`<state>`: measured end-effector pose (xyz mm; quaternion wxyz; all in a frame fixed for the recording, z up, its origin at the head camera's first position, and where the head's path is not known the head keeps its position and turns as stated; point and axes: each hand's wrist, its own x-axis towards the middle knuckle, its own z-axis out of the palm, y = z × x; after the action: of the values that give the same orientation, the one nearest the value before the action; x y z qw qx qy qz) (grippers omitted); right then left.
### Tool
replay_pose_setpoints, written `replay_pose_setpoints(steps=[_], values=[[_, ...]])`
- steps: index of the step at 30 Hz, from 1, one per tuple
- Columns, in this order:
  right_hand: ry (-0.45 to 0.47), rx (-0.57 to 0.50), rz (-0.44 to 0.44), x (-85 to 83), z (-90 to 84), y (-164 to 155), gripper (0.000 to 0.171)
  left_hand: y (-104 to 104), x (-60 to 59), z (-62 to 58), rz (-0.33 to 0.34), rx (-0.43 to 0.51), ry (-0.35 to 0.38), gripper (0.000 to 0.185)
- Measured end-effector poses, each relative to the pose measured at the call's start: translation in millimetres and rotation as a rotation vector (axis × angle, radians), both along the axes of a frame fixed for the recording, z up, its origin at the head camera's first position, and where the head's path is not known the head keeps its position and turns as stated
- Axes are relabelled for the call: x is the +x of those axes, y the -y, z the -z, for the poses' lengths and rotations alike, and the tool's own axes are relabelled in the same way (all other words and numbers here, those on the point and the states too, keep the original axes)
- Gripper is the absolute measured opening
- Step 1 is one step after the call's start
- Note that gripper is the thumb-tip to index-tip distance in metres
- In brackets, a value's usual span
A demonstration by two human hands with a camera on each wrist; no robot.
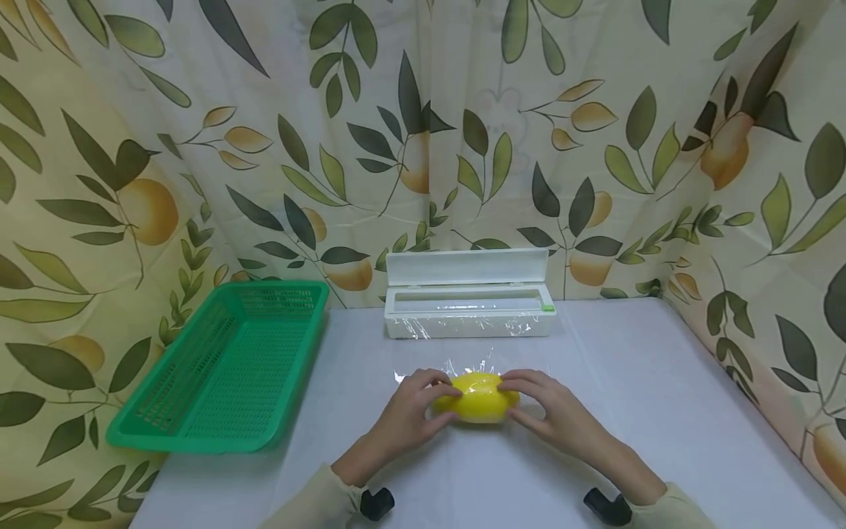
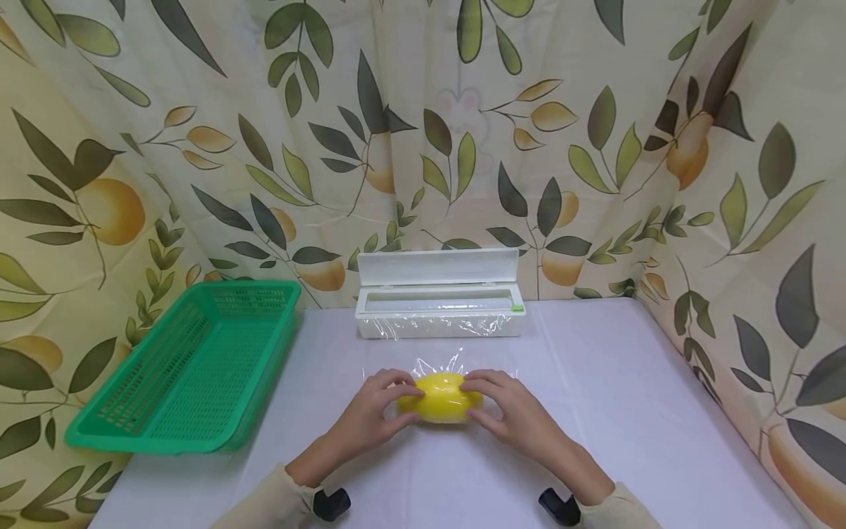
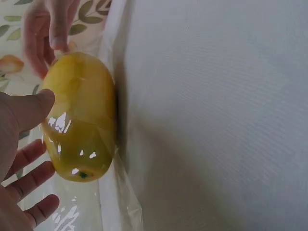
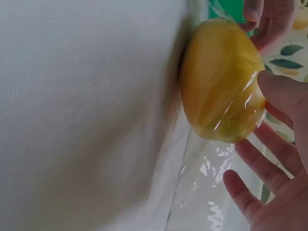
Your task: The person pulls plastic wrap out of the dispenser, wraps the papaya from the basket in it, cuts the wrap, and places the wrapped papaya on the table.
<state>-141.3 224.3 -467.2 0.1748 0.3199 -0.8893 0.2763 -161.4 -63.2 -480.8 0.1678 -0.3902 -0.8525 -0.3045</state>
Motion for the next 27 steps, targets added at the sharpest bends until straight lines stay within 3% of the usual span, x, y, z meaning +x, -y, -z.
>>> replay_pose_setpoints(steps=[6, 11, 17, 22, 27], values=[[0.033, -0.009, -0.020, -11.4, 2.3, -1, 0.061, -5, -6.0, -0.6, -0.083, -0.084, -0.022, 0.047], [0.132, 0.023, 0.001, -26.6, -0.9, 3, 0.068, -11, -17.8, -3.1, -0.164, -0.175, -0.008, 0.056], [0.285, 0.071, 0.047, -44.0, -5.7, 7, 0.070, -17, -36.0, -10.2, -0.185, -0.294, 0.037, 0.064], [0.390, 0.065, 0.020, -58.8, -9.7, 6, 0.068, -17, -53.1, -9.3, -0.182, -0.316, 0.163, 0.065], [0.439, 0.062, -0.012, -70.6, -13.7, 3, 0.068, -13, -67.6, -7.3, -0.146, -0.219, 0.306, 0.066]])
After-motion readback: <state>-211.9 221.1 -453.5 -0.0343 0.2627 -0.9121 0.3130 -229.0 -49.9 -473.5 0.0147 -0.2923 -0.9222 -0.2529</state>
